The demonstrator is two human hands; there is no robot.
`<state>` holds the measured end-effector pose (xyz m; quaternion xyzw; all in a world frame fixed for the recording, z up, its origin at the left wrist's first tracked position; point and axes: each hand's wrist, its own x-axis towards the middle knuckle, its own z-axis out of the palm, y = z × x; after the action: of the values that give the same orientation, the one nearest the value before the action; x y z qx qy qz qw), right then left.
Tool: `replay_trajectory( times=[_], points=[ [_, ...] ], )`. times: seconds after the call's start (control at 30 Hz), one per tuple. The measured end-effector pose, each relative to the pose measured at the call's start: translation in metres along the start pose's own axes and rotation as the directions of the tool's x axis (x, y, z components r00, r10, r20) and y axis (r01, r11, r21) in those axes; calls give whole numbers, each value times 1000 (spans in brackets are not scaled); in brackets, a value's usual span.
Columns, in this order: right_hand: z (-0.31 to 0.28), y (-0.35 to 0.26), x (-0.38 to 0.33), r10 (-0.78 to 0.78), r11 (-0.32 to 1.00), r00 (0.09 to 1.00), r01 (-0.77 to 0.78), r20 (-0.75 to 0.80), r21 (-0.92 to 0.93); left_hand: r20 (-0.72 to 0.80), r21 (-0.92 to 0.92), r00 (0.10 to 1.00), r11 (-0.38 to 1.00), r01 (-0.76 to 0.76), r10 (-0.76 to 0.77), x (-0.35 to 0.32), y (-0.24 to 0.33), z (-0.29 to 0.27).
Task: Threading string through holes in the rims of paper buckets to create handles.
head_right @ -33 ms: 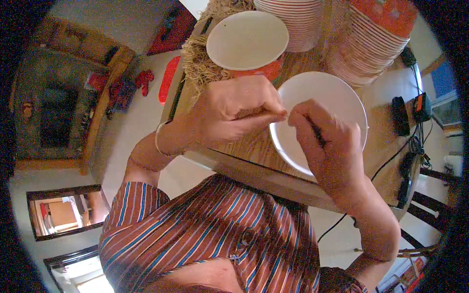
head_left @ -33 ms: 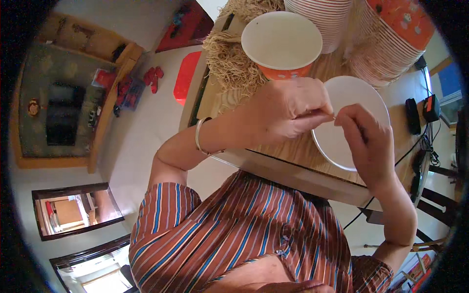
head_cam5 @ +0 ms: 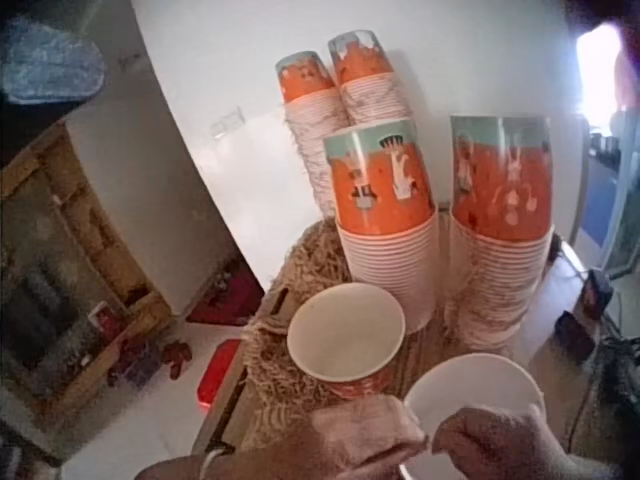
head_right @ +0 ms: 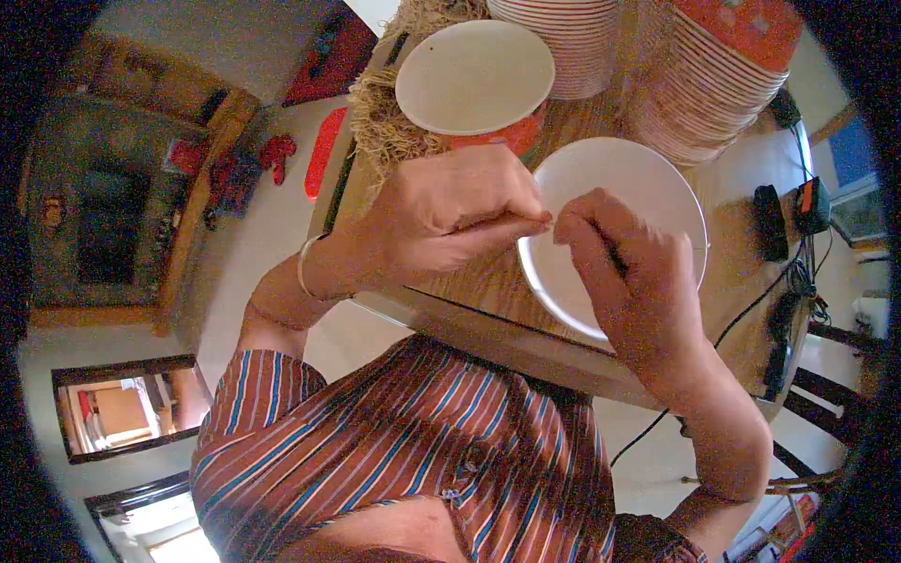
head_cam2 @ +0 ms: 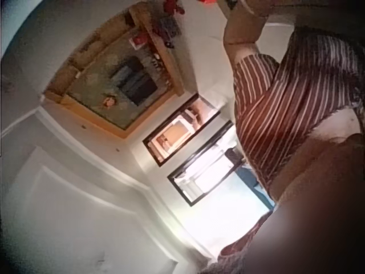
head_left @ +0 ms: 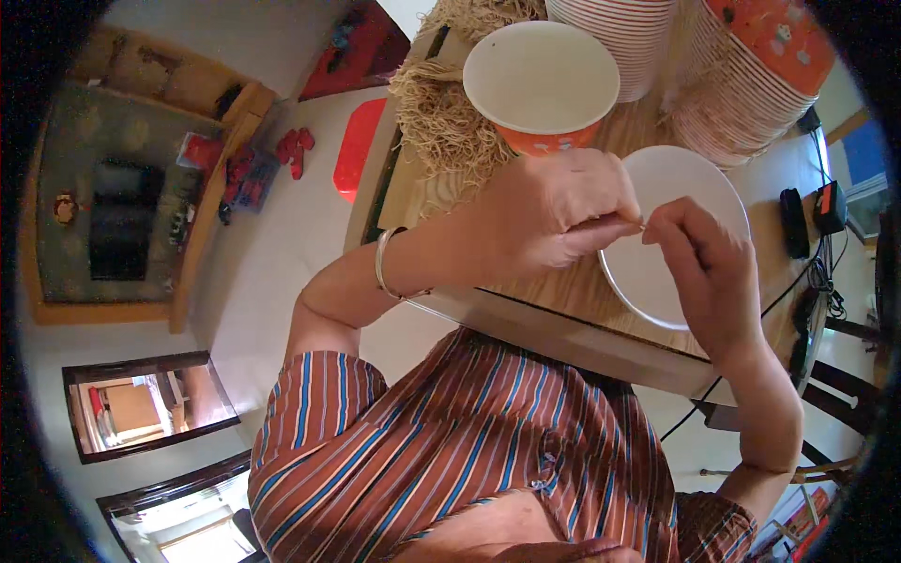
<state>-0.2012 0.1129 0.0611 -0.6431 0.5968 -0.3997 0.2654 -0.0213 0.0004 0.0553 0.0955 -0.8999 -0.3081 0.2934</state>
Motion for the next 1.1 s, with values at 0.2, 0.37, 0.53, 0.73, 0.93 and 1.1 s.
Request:
replay_trajectory(
  times=[0.2,0.37,0.53,0.73,0.93,1.1],
  points=[
    [-4,7,5,-61,998,998,61,3,-25,-48,67,983,983,-172,175,4,-5,2],
    [-2,0,2,31,993,999,-26,37,-115,-35,21,987,987,-158,158,3,-7,1],
    [1,11,1,-290,942,955,274,-62,-193,-1,3,995,995,-104,104,2,-6,3],
    [-4,1,5,83,996,996,-82,28,-39,21,157,964,951,-265,265,-2,-12,4],
    [-9,3,14,484,658,809,-587,332,472,-11,223,943,920,-323,334,-8,-23,10],
    [-6,6,18,524,535,751,-657,402,531,-13,329,893,845,-422,450,-8,-29,10]
  ],
)
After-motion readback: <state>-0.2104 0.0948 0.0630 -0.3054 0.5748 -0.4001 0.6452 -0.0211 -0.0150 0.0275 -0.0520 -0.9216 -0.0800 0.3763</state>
